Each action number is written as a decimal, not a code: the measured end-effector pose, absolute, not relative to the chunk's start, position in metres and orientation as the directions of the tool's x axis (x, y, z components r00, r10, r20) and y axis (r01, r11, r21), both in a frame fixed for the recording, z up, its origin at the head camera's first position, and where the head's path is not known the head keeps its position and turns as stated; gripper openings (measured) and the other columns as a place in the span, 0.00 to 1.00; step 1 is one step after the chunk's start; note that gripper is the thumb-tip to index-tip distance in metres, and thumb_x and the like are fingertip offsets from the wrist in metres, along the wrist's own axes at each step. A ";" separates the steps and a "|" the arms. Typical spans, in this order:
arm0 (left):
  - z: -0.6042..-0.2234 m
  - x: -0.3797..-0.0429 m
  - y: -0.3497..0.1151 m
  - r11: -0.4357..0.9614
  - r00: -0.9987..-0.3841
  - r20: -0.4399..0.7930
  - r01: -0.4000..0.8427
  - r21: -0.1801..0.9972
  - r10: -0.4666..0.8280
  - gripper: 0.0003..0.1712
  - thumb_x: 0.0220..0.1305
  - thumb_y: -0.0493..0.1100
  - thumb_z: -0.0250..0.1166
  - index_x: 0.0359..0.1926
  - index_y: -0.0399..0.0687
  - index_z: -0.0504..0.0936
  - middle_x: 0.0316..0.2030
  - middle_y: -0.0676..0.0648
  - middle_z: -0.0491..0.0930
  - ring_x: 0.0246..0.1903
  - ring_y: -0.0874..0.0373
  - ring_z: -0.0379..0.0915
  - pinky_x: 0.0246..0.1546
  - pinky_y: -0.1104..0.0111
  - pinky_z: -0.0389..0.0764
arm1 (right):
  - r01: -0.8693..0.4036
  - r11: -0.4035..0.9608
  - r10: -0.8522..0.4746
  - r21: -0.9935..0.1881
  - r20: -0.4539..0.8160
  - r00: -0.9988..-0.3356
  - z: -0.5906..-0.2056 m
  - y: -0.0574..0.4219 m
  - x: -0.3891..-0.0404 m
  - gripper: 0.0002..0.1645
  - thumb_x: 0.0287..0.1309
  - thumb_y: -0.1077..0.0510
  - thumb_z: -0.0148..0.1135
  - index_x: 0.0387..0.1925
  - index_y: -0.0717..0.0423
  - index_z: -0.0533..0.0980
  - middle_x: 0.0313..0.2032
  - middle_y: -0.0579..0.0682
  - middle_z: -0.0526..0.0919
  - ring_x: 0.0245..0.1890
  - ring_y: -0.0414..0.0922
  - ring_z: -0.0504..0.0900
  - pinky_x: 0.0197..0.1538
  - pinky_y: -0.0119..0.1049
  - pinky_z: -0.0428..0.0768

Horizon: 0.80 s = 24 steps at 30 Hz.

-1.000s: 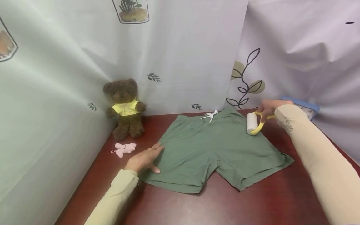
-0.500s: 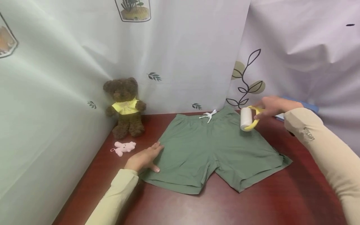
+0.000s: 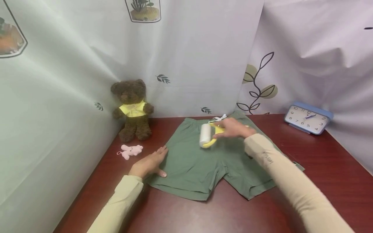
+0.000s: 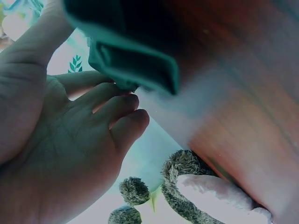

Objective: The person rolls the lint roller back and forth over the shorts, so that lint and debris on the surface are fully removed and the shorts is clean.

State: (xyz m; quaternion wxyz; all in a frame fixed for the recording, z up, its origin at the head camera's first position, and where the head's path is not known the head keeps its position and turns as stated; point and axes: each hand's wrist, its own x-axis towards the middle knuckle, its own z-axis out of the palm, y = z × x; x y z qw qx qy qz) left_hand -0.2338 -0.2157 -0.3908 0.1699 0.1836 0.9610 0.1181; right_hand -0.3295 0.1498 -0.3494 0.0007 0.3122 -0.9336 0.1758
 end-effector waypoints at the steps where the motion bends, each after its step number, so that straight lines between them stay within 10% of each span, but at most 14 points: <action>1: -0.390 -0.234 -0.216 0.905 -0.875 -0.280 0.317 0.285 0.395 0.61 0.50 0.46 0.77 0.77 0.33 0.51 0.79 0.34 0.46 0.78 0.35 0.45 0.77 0.46 0.54 | -0.591 0.730 -0.588 -0.344 0.125 -0.799 -0.355 0.137 -0.330 0.37 0.53 0.44 0.74 0.61 0.59 0.79 0.23 0.45 0.74 0.24 0.39 0.67 0.30 0.32 0.66; 24: -0.392 -0.239 -0.214 0.915 -0.868 -0.314 0.315 0.253 0.385 0.63 0.50 0.47 0.78 0.77 0.31 0.51 0.79 0.33 0.46 0.79 0.35 0.43 0.78 0.46 0.53 | -0.556 0.718 -0.586 -0.419 0.067 -0.807 -0.381 0.055 -0.331 0.43 0.56 0.41 0.71 0.66 0.62 0.73 0.36 0.50 0.81 0.30 0.41 0.70 0.34 0.30 0.68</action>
